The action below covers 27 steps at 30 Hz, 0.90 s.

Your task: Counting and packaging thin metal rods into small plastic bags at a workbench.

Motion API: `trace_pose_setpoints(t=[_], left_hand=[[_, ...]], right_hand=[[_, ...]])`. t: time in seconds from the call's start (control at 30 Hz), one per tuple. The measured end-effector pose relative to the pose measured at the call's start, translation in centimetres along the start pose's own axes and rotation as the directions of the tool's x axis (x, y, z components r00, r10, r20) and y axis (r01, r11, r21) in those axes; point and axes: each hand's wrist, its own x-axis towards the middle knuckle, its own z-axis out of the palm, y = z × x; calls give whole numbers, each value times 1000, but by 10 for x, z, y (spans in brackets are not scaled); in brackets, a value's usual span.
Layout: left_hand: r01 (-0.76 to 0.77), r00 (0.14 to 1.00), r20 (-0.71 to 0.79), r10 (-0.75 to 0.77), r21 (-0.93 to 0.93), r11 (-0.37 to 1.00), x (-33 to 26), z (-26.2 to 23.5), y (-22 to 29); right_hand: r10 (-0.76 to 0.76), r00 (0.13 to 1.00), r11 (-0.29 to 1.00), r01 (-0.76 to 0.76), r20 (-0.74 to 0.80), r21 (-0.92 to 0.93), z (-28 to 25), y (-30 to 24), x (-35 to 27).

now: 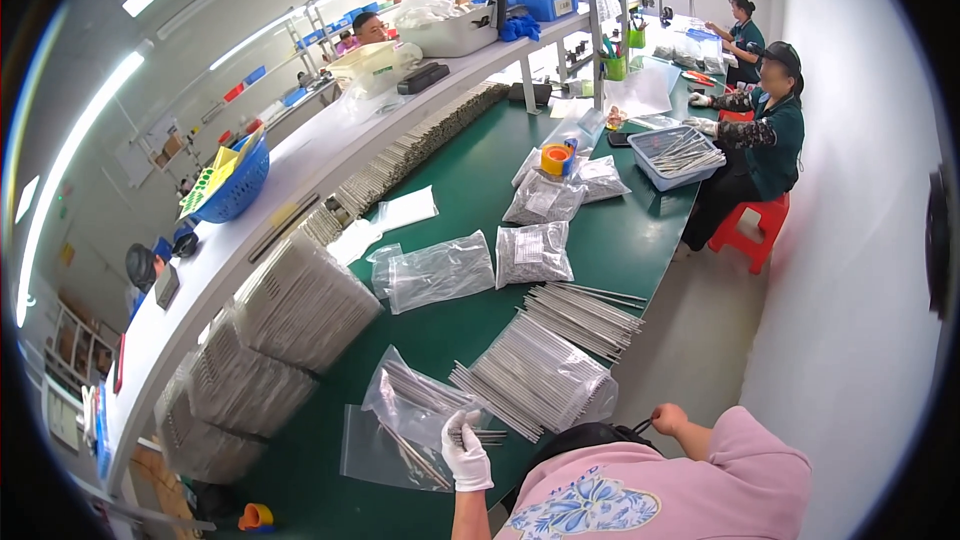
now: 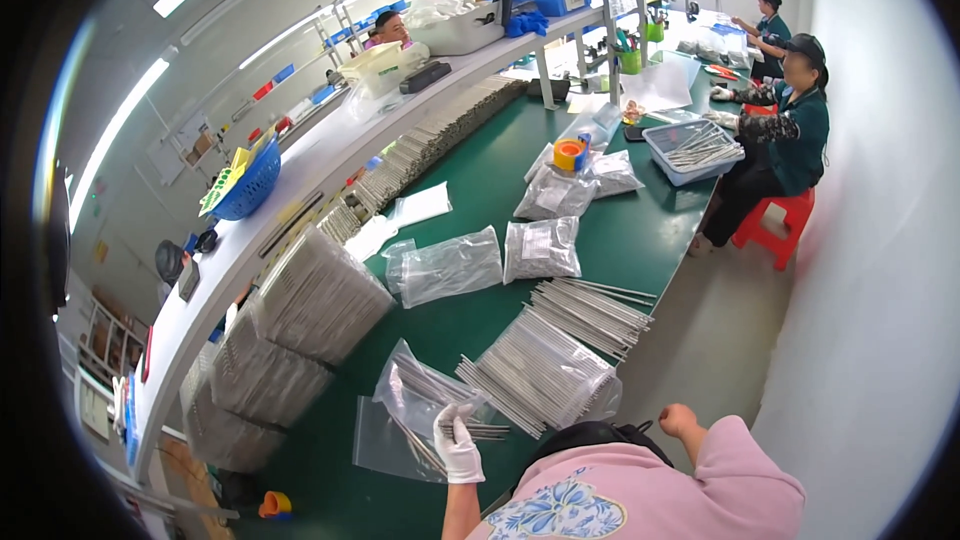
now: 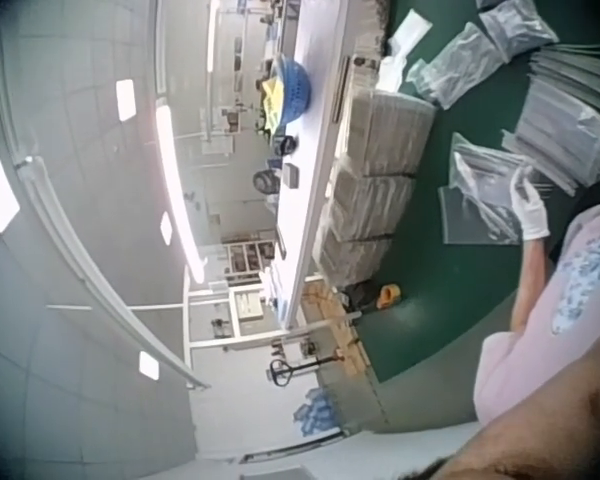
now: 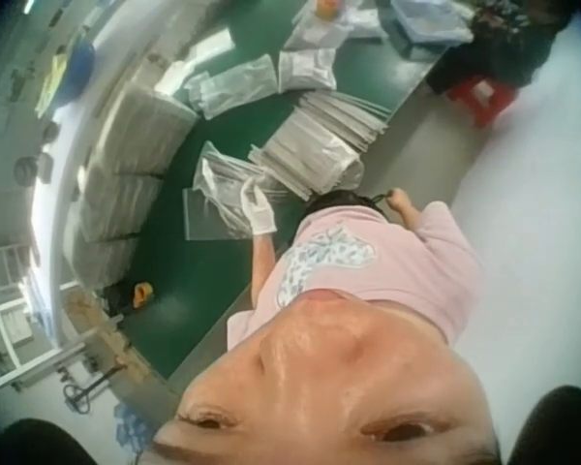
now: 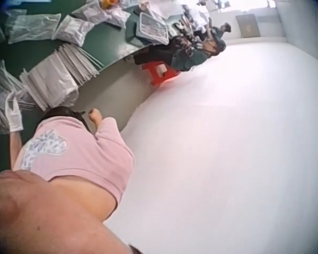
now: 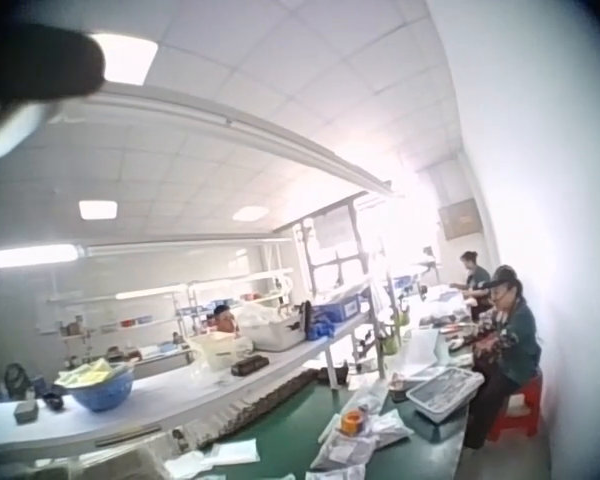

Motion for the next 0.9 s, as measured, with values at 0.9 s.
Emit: trace_pose_setpoints(t=[0.9], left_hand=[[-54, 992, -87, 96, 396, 917, -1, -2, 7]], right_hand=[[51, 998, 998, -53, 48, 41, 20, 8, -16]])
